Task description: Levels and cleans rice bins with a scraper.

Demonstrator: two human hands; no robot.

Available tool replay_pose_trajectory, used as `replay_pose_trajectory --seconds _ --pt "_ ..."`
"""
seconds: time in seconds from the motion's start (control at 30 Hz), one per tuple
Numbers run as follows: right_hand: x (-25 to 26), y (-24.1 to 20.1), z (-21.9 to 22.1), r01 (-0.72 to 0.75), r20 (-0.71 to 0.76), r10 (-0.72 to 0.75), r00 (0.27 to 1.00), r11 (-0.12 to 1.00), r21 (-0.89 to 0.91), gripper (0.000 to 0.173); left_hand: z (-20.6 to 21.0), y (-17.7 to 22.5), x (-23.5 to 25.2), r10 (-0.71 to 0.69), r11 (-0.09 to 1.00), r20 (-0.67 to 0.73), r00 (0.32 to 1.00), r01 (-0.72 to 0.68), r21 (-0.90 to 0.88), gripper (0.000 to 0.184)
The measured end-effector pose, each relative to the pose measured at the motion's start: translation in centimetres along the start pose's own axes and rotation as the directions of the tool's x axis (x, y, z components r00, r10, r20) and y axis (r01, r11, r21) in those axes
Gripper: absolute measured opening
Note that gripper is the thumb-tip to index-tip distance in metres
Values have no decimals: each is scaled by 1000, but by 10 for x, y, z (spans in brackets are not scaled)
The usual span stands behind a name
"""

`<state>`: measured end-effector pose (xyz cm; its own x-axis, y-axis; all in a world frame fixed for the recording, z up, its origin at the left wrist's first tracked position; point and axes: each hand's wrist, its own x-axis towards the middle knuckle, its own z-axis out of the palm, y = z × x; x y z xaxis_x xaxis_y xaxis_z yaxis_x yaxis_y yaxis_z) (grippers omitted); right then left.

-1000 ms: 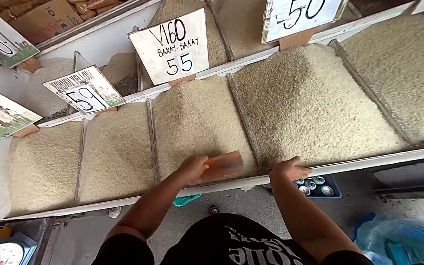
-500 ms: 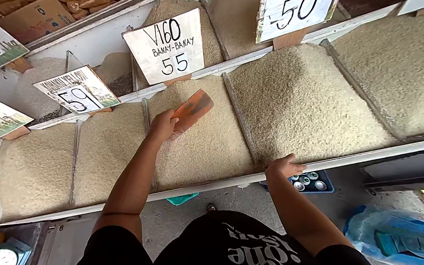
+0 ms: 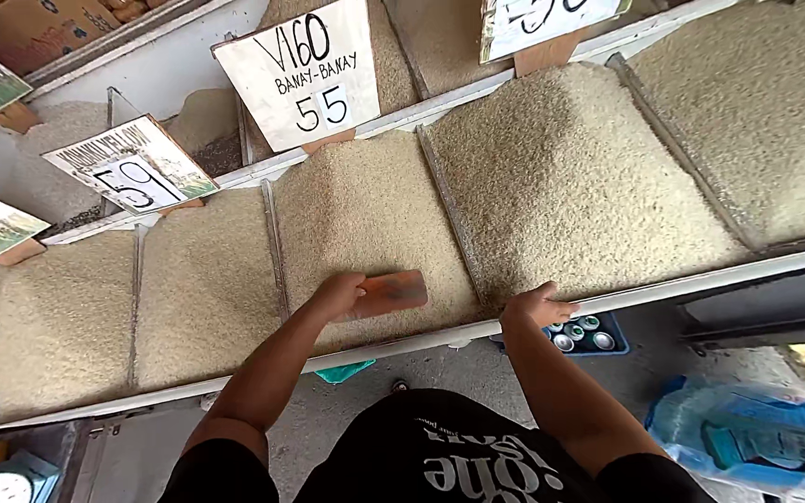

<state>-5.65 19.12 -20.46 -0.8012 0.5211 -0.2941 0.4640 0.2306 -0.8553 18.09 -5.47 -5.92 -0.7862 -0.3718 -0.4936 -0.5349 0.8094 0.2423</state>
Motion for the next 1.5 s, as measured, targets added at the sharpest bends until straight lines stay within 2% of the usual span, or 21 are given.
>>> replay_pose_trajectory --seconds 0.1,0.17,0.23,0.27,0.37,0.4,0.43,0.5,0.57,0.63,0.7,0.77,0.83,0.9,0.97,1.07,1.13,1.2,1.3,1.37,1.5 --pt "-1 -4 -4 -19 7 19 1000 1000 16 72 -61 -28 21 -45 999 -228 973 44 -8 23" --pt "-1 -4 -5 -24 6 24 1000 1000 8 71 -106 -30 14 -138 990 -392 909 122 -66 24" --pt "1 -2 -4 -19 0 19 1000 1000 6 72 -138 -15 -9 -190 981 -560 806 135 -138 27" --pt "1 -3 -5 -17 7 17 1000 1000 9 73 -145 -4 -22 -183 981 -640 746 100 -164 29" --pt "5 -4 -10 -17 32 16 999 1000 18 75 -121 25 -32 -56 988 -856 514 -93 -121 33" --pt "5 -7 -11 -21 46 20 999 1000 18 75 -108 34 -23 -35 988 -874 484 -114 -102 34" --pt "5 -10 -12 -31 60 30 998 999 19 75 -96 47 -13 -39 991 -844 535 -87 -100 33" --pt "5 -9 -13 -57 97 57 994 998 1 74 -73 78 7 -53 996 -710 703 -10 -85 29" --pt "11 -2 -15 -43 148 39 988 999 22 75 -52 120 27 19 993 -627 779 -86 -76 30" --pt "21 16 -27 16 292 -48 955 994 111 79 -35 170 46 146 976 -538 830 -209 -58 31" --pt "36 43 -48 68 478 -181 860 967 244 85 -19 220 69 260 956 -414 872 -292 -15 31" --pt "63 65 -81 83 658 -259 707 955 286 85 -4 273 96 310 949 -275 910 -311 42 32" --pt "103 81 -117 42 795 -214 567 972 232 80 10 323 124 316 948 -155 936 -309 73 34" --pt "151 104 -151 11 851 -98 515 994 108 78 26 363 148 305 950 -86 949 -296 100 34" --pt "206 135 -188 47 827 78 556 991 -126 74 40 394 167 297 951 -67 953 -288 116 34" --pt "276 181 -257 42 659 311 685 886 -461 67 51 431 185 274 950 -26 961 -266 164 34" --pt "302 211 -306 -75 503 425 753 814 -576 63 56 447 188 226 956 -19 974 -218 198 35" --pt "316 238 -348 -198 357 525 772 733 -650 60 58 458 191 172 960 -14 985 -165 227 35" --pt "318 274 -392 -342 210 620 756 648 -681 57 53 458 203 107 971 -6 994 -103 217 36" --pt "312 290 -403 -425 152 647 747 640 -640 57 39 444 218 83 982 -47 995 -74 171 35" --pt "287 286 -392 -637 169 710 684 694 -336 58 -27 406 239 40 996 -146 988 -29 80 34"
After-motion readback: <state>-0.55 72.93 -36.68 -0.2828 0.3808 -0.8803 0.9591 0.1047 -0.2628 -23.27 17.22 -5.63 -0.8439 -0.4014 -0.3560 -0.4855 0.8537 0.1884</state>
